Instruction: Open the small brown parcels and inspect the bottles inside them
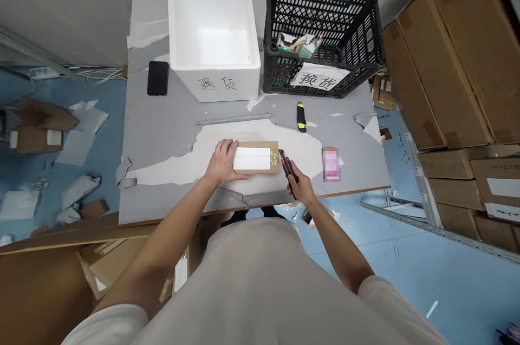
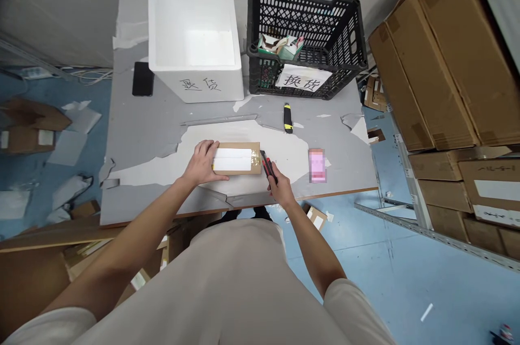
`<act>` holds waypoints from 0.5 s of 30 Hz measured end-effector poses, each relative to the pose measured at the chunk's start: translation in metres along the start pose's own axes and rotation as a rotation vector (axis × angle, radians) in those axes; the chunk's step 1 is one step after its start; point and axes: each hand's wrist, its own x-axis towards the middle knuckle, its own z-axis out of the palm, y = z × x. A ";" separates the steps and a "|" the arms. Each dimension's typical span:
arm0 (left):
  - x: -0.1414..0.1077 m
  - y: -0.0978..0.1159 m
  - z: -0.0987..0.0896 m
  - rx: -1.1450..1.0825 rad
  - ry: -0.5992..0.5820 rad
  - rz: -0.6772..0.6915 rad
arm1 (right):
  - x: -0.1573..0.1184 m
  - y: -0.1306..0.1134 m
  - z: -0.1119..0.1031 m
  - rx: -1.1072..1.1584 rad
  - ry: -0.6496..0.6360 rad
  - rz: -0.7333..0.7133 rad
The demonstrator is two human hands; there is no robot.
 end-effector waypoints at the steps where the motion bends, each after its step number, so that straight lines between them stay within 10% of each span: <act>1: 0.000 0.000 0.001 -0.001 0.002 -0.001 | 0.000 -0.001 -0.001 -0.012 -0.001 0.001; 15: -0.003 0.000 0.006 0.001 0.061 0.005 | -0.004 -0.009 -0.042 -0.189 -0.169 -0.016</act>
